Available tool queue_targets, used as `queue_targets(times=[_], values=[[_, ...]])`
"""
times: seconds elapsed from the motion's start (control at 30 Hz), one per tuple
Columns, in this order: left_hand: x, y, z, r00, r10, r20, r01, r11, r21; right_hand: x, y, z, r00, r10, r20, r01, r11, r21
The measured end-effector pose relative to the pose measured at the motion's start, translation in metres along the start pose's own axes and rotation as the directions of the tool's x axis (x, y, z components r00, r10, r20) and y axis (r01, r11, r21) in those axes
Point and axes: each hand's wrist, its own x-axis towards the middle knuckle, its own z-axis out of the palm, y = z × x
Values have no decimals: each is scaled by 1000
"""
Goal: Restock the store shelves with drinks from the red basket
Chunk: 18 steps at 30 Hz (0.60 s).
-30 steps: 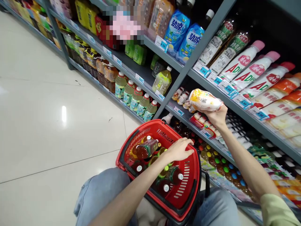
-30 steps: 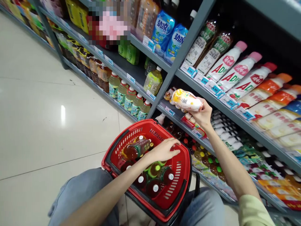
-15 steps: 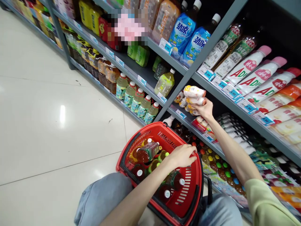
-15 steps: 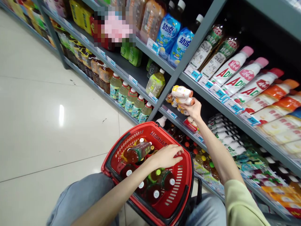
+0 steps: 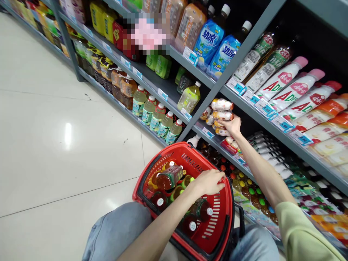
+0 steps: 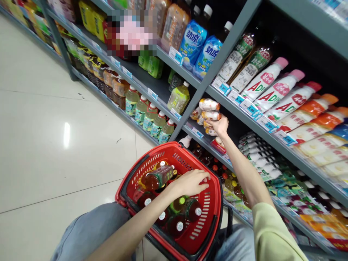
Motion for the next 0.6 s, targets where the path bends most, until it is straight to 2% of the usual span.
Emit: queue_targets(times=[0.13, 0.27, 0.4, 0.6], values=[[-2, 1, -2, 1000, 3, 7, -3, 1000, 25, 5, -5, 8, 998, 58, 14, -56, 993, -100], [-1, 1, -3, 1000, 9, 5, -9, 998, 61, 24, -11, 11, 986, 48, 161, -12, 975, -220], [-1, 0, -3, 999, -2, 35, 0, 997, 78, 46, -19, 13, 928, 107, 358, 35, 928, -370], [-1, -1, -2, 998, 1, 58, -7, 995, 98, 55, -23, 32, 867, 102, 488, 124, 904, -409]])
